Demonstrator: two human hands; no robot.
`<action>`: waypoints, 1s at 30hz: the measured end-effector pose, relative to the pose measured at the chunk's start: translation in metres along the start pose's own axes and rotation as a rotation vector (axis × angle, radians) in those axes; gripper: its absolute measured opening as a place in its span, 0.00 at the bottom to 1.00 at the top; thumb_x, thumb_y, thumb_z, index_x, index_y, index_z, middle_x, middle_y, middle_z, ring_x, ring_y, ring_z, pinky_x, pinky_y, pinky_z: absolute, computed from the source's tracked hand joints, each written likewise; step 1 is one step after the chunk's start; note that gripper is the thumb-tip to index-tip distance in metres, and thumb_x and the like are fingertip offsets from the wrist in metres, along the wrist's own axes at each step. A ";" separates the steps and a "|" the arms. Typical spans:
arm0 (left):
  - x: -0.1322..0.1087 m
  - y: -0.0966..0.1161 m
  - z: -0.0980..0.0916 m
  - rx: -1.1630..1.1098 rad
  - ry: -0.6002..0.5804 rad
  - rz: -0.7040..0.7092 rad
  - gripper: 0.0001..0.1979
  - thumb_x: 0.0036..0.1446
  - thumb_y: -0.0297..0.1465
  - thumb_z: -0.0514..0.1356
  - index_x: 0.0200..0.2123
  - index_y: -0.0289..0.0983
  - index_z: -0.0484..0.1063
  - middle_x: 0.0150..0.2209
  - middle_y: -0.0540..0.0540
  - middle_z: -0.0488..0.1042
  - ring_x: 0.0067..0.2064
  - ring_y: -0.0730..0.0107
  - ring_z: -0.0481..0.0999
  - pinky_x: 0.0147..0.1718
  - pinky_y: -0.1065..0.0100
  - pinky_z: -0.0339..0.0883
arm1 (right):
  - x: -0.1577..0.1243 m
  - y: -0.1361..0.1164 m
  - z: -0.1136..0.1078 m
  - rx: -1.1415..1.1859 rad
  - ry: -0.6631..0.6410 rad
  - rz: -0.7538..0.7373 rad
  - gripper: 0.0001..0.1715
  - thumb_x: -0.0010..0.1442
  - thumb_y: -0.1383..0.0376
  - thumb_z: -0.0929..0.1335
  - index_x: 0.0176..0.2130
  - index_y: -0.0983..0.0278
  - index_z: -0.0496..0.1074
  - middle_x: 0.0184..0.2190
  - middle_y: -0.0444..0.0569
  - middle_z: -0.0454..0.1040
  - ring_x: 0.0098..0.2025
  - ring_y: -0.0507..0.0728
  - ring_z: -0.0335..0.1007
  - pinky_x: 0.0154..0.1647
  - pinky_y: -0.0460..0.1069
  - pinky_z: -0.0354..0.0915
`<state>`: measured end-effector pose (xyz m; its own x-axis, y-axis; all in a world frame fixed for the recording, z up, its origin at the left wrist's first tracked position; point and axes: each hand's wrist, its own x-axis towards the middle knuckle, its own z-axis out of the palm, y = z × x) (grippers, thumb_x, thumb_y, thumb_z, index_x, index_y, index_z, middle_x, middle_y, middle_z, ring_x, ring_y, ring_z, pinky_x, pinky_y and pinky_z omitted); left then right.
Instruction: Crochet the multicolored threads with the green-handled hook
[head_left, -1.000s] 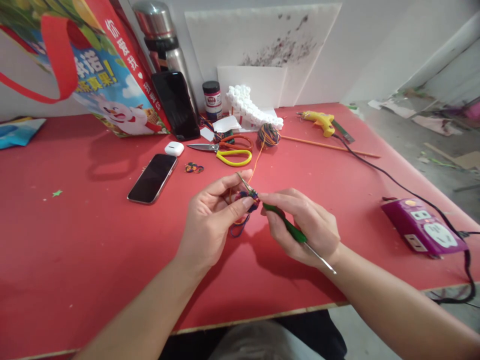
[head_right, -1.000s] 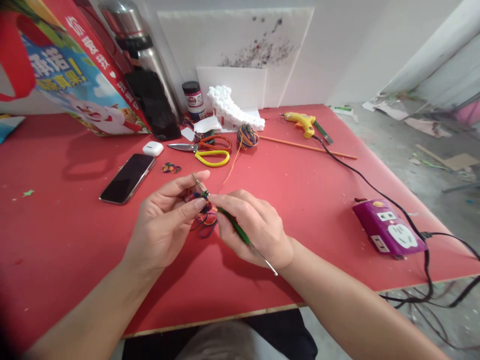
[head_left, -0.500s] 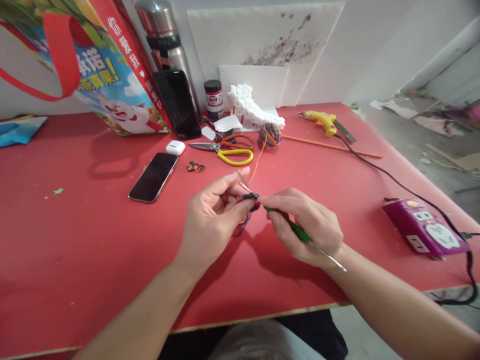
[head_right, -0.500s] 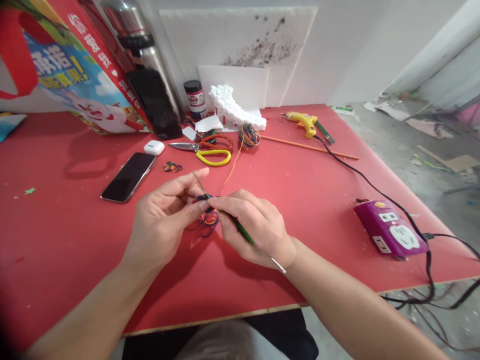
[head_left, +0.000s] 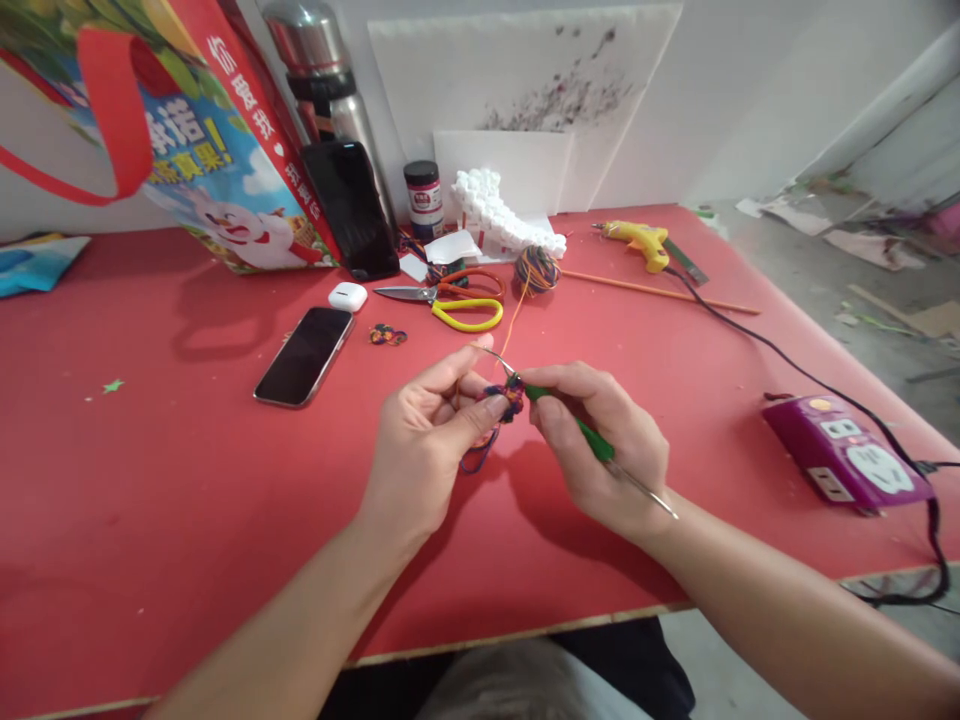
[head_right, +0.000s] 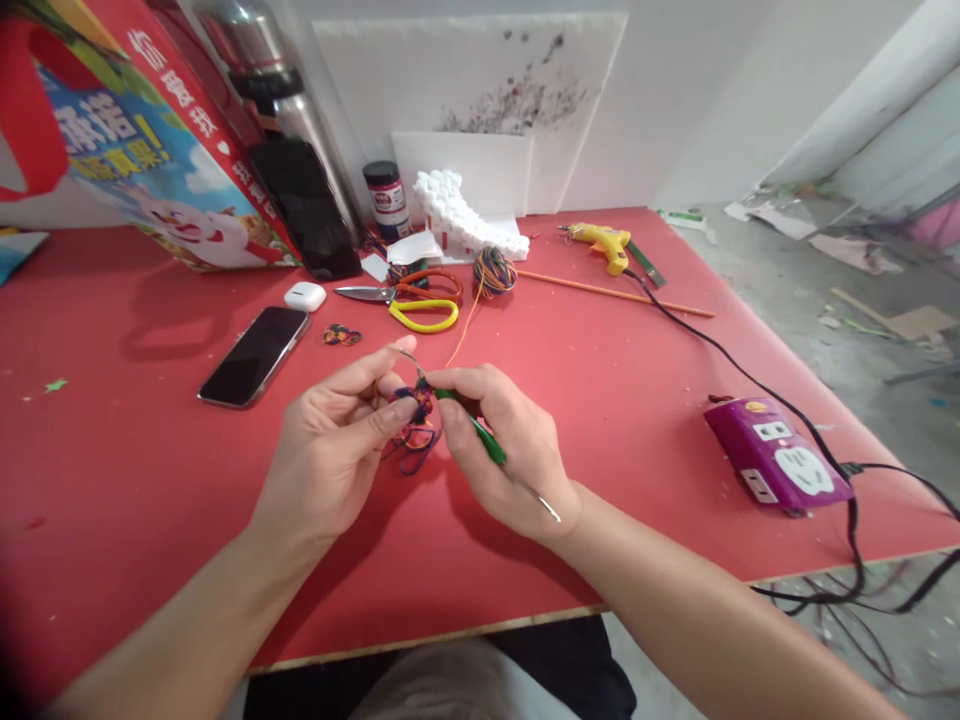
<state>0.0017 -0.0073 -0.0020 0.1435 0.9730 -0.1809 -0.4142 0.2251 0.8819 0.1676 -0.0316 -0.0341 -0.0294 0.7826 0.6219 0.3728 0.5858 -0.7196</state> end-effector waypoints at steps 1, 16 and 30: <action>0.000 0.000 0.000 0.017 -0.001 0.013 0.21 0.47 0.29 0.81 0.47 0.43 0.89 0.29 0.53 0.76 0.27 0.81 0.70 0.25 0.78 0.66 | -0.001 0.000 0.000 0.025 0.002 0.022 0.12 0.75 0.70 0.68 0.55 0.60 0.76 0.37 0.44 0.79 0.33 0.50 0.75 0.35 0.46 0.72; -0.001 0.004 -0.001 -0.050 -0.074 -0.035 0.22 0.48 0.30 0.80 0.48 0.43 0.89 0.30 0.53 0.72 0.27 0.78 0.71 0.25 0.74 0.67 | 0.002 -0.001 0.011 0.784 0.059 0.395 0.11 0.74 0.58 0.73 0.53 0.57 0.84 0.33 0.44 0.80 0.28 0.49 0.73 0.31 0.47 0.73; -0.006 0.018 -0.008 0.089 -0.259 0.000 0.20 0.55 0.23 0.74 0.49 0.49 0.90 0.29 0.51 0.74 0.33 0.78 0.75 0.37 0.76 0.75 | 0.033 0.015 -0.028 1.045 -0.274 0.654 0.12 0.64 0.57 0.79 0.34 0.64 0.87 0.18 0.42 0.70 0.14 0.42 0.44 0.15 0.43 0.47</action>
<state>-0.0137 -0.0090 0.0120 0.3733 0.9248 -0.0736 -0.3355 0.2085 0.9187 0.1984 -0.0031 -0.0158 -0.3541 0.9330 0.0636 -0.5152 -0.1379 -0.8459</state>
